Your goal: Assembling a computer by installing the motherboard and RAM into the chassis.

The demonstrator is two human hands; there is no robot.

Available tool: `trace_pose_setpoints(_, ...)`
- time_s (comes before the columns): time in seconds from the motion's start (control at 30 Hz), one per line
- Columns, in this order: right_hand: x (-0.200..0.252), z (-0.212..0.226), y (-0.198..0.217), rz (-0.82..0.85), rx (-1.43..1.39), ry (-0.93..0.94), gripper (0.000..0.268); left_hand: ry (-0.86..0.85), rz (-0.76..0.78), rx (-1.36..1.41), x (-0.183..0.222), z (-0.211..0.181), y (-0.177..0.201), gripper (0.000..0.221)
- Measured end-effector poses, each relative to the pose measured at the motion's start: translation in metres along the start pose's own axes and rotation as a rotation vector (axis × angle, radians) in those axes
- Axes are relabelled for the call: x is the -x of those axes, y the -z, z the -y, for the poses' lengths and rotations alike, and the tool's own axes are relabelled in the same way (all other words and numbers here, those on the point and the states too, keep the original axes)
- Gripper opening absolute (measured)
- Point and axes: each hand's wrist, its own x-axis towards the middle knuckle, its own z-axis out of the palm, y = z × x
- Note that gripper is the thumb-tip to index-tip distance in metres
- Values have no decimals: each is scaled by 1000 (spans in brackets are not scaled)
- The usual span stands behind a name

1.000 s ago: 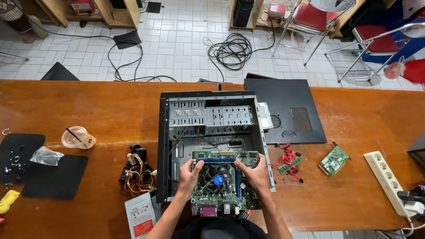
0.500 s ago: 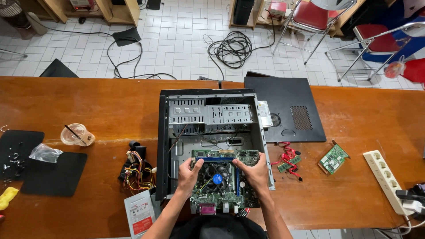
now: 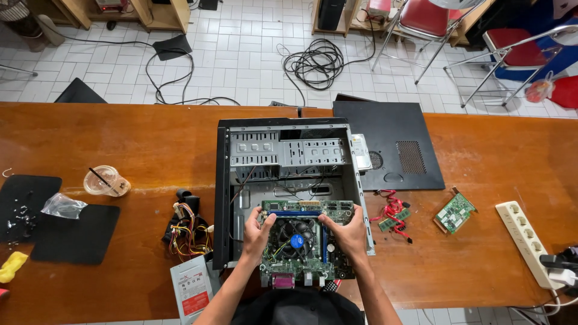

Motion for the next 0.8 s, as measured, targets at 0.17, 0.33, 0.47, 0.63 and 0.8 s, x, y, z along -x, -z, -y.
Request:
trace_pose_setpoints(0.17, -1, -7, -3, 1, 8, 14, 98, -45, -6, -6, -7, 18, -1, 34)
trace_pose_setpoints(0.33, -3, -11, -5, 0, -1, 35, 100, -65, -24, -21, -9, 24, 0, 29)
trace_pose_setpoints(0.47, -2, -11, -4, 1, 3, 41, 99, -42, 3, 28, -10, 28, 0, 28)
trace_pose_setpoints(0.63, -1, -12, -4, 0, 3, 41, 98, -19, 31, 68, -10, 27, 1, 29)
trace_pose_setpoints(0.8, -3, -15, -7, 3, -13, 52, 100, -43, 38, 71, -15, 40, 4, 28)
